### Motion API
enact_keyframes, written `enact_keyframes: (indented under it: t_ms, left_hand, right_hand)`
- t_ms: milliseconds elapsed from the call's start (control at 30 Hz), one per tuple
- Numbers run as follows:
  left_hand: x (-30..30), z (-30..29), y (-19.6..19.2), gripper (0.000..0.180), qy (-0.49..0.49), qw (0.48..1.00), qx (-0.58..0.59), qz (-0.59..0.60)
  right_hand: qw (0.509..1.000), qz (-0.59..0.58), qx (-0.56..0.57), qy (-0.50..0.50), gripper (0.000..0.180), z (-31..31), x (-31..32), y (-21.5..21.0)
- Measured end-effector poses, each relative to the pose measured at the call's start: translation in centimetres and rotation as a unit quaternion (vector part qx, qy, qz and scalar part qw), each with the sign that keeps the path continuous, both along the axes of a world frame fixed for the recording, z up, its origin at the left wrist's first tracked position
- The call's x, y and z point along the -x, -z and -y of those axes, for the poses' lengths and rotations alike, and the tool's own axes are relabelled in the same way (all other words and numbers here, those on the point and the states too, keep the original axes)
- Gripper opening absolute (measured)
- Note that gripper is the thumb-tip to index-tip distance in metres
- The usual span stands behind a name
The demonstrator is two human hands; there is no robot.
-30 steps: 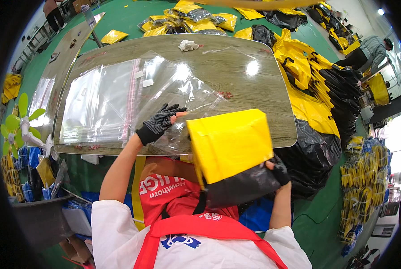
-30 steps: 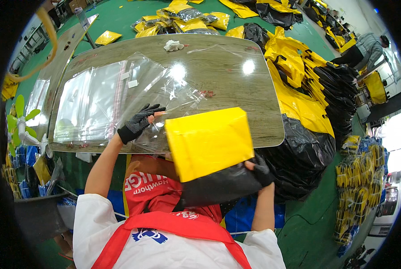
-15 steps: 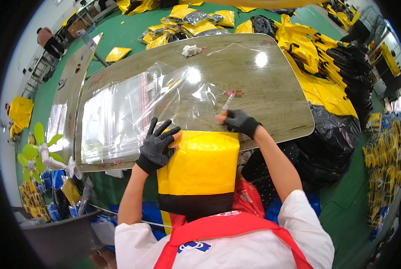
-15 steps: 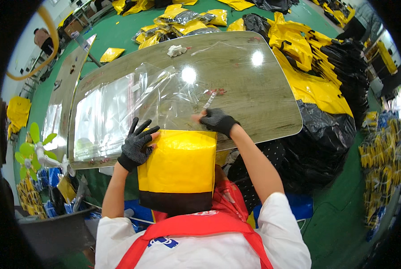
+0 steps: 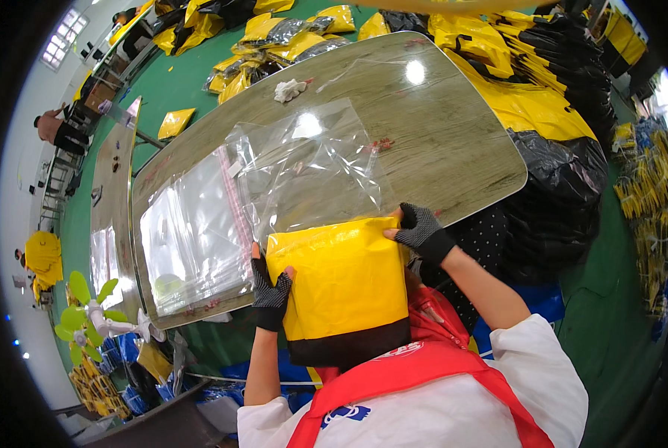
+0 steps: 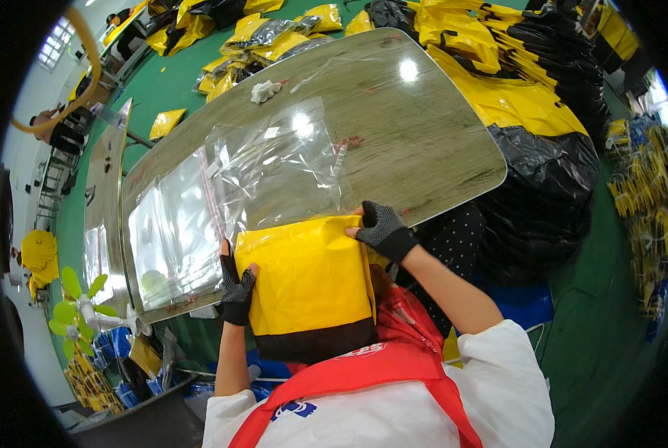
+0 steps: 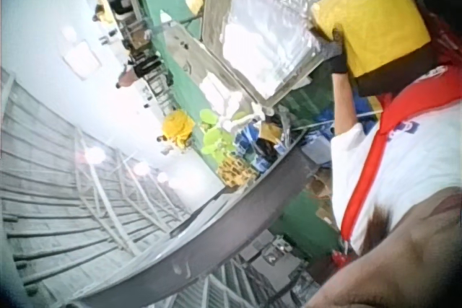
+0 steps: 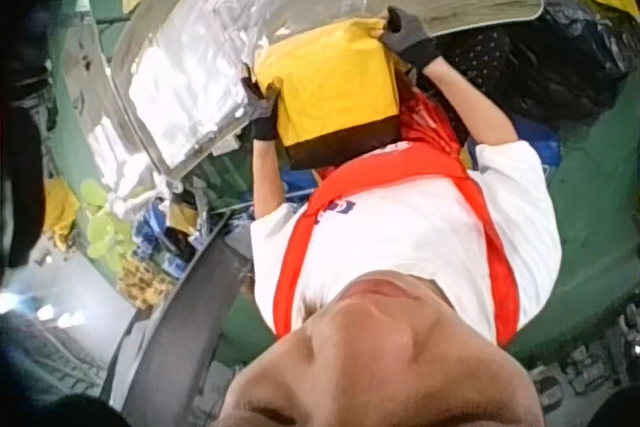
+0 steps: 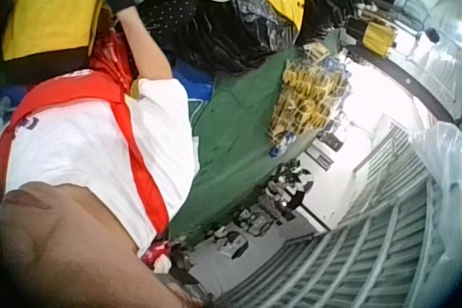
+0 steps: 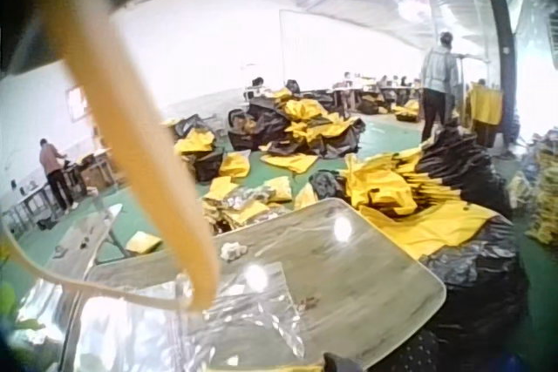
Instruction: The person repeatedly folds yellow and black courier bags, inserts them into clear plastic polybags, and places the sealed packages on a table. The process is repeated continuously with multiple units.
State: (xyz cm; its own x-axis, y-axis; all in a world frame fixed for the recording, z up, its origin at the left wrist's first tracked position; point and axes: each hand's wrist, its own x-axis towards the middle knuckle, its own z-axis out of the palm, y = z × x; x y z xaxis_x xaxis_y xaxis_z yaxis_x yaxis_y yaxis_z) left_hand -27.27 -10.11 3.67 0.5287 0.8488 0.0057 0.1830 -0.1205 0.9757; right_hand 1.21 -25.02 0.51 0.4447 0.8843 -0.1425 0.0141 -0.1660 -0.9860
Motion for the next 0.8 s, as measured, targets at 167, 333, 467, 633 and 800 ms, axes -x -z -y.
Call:
enact_keyframes:
  t_ms: [167,333,467,633,800]
  left_hand:
    - [2.9,-0.9,1.2,0.090,0.005,0.974,0.219,0.058]
    - [2.2,-1.1,-1.0,0.074,0.058,0.946,0.313,0.065]
    - [2.4,-1.4,-0.7,0.058,0.044,0.926,0.367,0.077]
    - [1.4,-0.2,-0.4,0.050,0.006,0.947,0.318,0.049]
    - [0.7,3.0,-1.5,0.059,0.011,0.871,0.466,0.155]
  right_hand:
    - [0.982,0.072,-0.014,0.172,0.025,0.5,3.1,0.1]
    - [0.972,0.115,-0.013,0.204,0.023,1.2,3.5,-0.3]
    - [0.975,0.127,-0.002,0.182,0.020,2.2,4.0,0.4]
    - [0.984,-0.093,-0.105,0.110,0.027,3.8,5.8,-1.7]
    - [0.986,0.027,-0.001,0.165,0.027,3.1,3.8,-2.0]
